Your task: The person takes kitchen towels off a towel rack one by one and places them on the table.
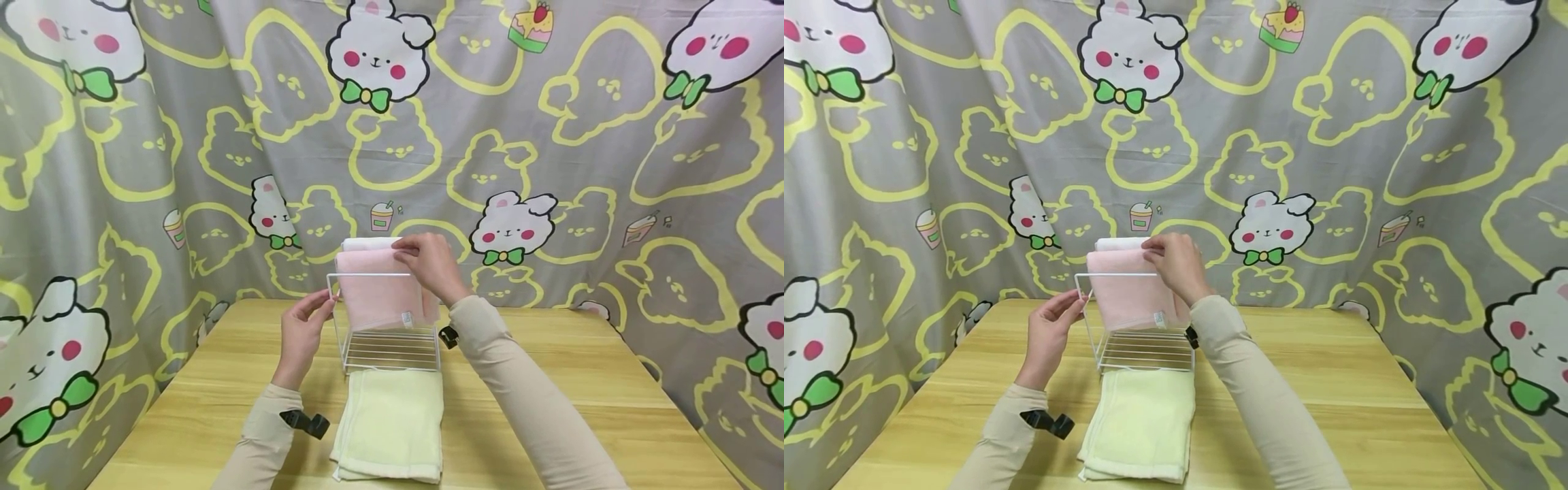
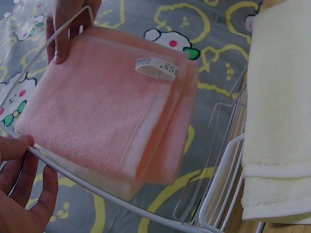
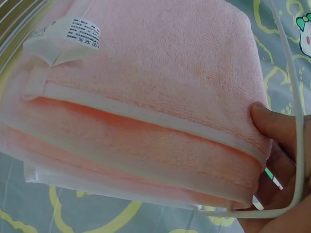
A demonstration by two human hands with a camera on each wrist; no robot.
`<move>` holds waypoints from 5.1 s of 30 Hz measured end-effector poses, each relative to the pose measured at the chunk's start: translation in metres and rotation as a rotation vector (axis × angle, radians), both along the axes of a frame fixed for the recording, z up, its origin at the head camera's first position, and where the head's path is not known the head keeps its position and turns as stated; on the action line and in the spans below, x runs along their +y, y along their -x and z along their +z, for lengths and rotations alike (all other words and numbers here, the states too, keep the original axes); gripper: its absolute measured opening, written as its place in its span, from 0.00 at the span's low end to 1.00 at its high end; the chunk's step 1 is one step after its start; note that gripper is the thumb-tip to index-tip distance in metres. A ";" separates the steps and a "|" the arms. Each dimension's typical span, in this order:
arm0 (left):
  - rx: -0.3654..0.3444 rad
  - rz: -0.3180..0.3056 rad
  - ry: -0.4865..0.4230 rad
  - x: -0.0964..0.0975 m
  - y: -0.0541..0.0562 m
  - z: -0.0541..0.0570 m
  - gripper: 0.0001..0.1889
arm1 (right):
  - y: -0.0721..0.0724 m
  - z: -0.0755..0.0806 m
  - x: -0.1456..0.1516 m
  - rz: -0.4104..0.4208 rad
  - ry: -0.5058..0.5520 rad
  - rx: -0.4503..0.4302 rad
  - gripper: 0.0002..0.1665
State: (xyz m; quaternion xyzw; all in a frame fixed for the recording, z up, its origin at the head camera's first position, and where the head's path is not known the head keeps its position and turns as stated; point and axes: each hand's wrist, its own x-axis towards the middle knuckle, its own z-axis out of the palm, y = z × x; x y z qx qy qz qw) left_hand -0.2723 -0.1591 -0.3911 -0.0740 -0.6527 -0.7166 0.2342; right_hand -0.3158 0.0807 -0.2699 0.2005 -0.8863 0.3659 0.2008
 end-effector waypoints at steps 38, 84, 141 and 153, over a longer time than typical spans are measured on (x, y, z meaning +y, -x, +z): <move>0.031 -0.001 -0.010 0.001 0.001 -0.001 0.12 | -0.030 0.022 0.014 0.030 0.100 0.175 0.11; 0.020 0.013 0.008 0.002 -0.001 0.000 0.13 | -0.100 0.060 0.057 0.066 0.294 0.479 0.12; 0.008 0.021 0.016 0.002 -0.001 -0.003 0.13 | -0.131 -0.019 0.132 -0.191 0.339 0.317 0.12; -0.002 0.011 0.027 0.002 -0.003 -0.003 0.13 | -0.123 -0.051 0.145 -0.193 0.271 0.149 0.11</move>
